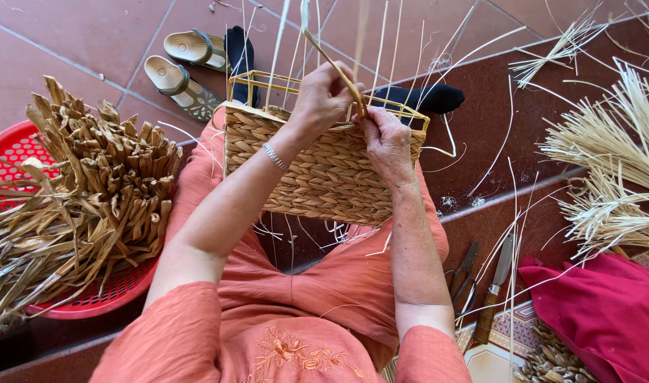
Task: The person weaves a rectangular basket by hand, interlacing dried palm leaves through a rigid frame. They occasionally use scissors to trim excess strands and continue weaving the sides of the basket.
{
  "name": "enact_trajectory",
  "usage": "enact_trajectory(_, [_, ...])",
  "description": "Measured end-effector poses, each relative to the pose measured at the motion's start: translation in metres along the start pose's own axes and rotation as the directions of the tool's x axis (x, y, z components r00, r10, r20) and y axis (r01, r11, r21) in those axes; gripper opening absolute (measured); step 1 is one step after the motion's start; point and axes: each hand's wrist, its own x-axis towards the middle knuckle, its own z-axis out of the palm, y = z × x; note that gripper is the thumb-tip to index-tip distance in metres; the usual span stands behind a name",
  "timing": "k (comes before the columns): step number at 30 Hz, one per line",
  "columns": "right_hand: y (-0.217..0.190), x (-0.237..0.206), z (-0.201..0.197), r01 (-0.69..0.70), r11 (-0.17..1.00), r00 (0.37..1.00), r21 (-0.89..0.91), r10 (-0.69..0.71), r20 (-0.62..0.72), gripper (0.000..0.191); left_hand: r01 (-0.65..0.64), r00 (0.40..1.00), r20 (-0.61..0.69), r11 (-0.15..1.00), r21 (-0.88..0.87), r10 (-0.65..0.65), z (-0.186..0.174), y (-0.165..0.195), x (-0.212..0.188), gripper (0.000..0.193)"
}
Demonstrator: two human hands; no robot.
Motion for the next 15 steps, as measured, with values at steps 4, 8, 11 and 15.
enact_trajectory(4, [0.002,0.001,0.006,0.017,1.000,0.996,-0.021,-0.018,-0.086,0.013,0.310,0.946,0.140,0.701,-0.642,-0.291,-0.022,-0.008,-0.039,0.030])
enact_trajectory(8, [0.001,0.003,0.012,-0.135,0.988,0.989,-0.080,0.130,-0.065,0.012,0.461,0.881,0.323,0.474,-0.750,-0.345,-0.025,-0.001,-0.076,0.041])
enact_trajectory(11, [-0.002,0.005,0.013,0.055,0.974,0.996,-0.221,-0.069,-0.057,0.007,0.132,0.973,0.231,0.824,-0.550,-0.002,-0.035,0.007,-0.081,0.040])
enact_trajectory(15, [-0.008,0.003,0.009,0.102,0.973,0.995,-0.206,-0.101,0.017,0.012,-0.497,0.867,0.164,0.792,0.354,0.471,-0.064,0.010,-0.059,0.039])
